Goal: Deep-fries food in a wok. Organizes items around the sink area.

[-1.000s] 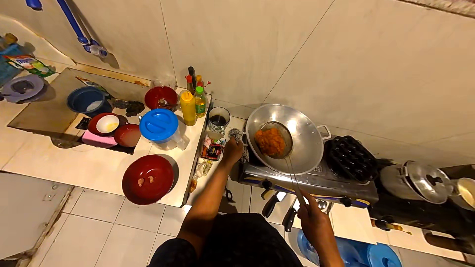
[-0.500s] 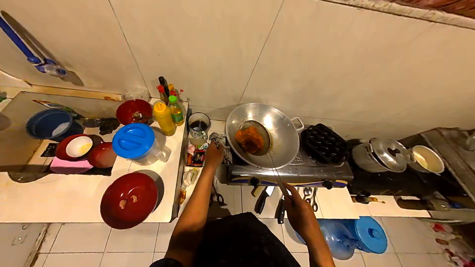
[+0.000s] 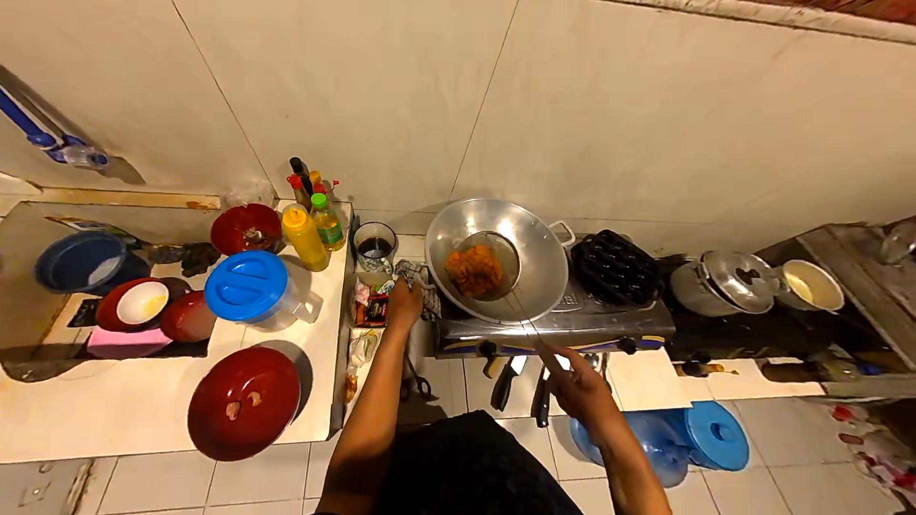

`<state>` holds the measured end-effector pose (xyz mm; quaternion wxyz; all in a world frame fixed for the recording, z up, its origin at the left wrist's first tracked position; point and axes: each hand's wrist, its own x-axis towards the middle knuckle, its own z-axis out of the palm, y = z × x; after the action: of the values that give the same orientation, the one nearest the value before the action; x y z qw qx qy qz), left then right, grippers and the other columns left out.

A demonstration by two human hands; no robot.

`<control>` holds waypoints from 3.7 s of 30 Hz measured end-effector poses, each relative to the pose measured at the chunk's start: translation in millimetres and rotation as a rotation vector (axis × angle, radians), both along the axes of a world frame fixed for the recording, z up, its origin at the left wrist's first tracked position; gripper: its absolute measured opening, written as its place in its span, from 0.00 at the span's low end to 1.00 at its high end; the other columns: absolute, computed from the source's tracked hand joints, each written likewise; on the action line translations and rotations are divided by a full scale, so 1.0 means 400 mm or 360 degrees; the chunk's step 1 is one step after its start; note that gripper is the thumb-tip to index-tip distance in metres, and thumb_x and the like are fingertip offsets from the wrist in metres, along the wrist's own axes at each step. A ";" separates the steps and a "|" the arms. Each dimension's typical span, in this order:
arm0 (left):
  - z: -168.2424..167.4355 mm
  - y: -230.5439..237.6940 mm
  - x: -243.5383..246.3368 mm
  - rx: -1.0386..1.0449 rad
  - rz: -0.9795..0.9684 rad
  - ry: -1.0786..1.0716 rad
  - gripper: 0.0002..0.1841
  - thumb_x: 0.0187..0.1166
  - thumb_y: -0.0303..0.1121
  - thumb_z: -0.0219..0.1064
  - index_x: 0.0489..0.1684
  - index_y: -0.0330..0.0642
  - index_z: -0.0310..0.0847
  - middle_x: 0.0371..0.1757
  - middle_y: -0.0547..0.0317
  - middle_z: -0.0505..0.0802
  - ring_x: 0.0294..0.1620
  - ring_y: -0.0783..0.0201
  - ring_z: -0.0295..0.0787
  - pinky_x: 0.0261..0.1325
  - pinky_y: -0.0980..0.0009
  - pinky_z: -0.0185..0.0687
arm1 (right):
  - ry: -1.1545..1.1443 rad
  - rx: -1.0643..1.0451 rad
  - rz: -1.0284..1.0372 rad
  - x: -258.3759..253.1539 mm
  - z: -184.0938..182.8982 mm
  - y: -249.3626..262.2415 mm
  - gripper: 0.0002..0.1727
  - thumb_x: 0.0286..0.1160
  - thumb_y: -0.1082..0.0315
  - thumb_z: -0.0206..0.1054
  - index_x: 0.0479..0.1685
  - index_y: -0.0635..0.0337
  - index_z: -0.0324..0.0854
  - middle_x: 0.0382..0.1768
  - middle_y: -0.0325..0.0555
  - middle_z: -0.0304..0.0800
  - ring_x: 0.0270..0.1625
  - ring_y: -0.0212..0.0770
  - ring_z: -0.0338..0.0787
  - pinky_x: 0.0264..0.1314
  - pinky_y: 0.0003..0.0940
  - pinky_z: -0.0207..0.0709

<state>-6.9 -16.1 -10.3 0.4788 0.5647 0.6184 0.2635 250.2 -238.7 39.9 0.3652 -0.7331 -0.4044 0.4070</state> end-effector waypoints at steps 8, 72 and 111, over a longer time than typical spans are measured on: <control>0.024 -0.037 -0.075 -0.0049 -0.0090 0.0106 0.23 0.92 0.35 0.51 0.77 0.25 0.70 0.69 0.28 0.84 0.74 0.40 0.80 0.79 0.45 0.70 | 0.0830 0.0017 -0.0190 -0.010 0.009 0.016 0.25 0.84 0.75 0.51 0.80 0.59 0.68 0.22 0.34 0.76 0.12 0.19 0.65 0.12 0.13 0.58; -0.366 -0.925 -0.996 -0.0909 -0.0018 0.0127 0.24 0.88 0.41 0.61 0.72 0.30 0.78 0.66 0.37 0.89 0.68 0.45 0.86 0.76 0.46 0.75 | -0.0419 0.0342 0.0817 -0.973 -0.165 0.071 0.23 0.84 0.59 0.65 0.68 0.69 0.79 0.44 0.54 0.90 0.40 0.45 0.90 0.43 0.41 0.86; -0.204 -0.401 -2.064 -0.0752 0.0327 -0.0026 0.19 0.93 0.37 0.53 0.65 0.31 0.81 0.55 0.46 0.95 0.49 0.56 0.96 0.55 0.56 0.91 | -0.1002 -0.0035 0.0494 -1.603 -0.065 0.355 0.15 0.86 0.66 0.60 0.59 0.65 0.87 0.51 0.62 0.92 0.50 0.59 0.92 0.56 0.61 0.84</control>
<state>-832.4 -176.7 -91.9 0.5731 0.3694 0.7130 0.1635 -390.9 -96.5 14.1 0.1483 -0.7564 -0.5994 0.2160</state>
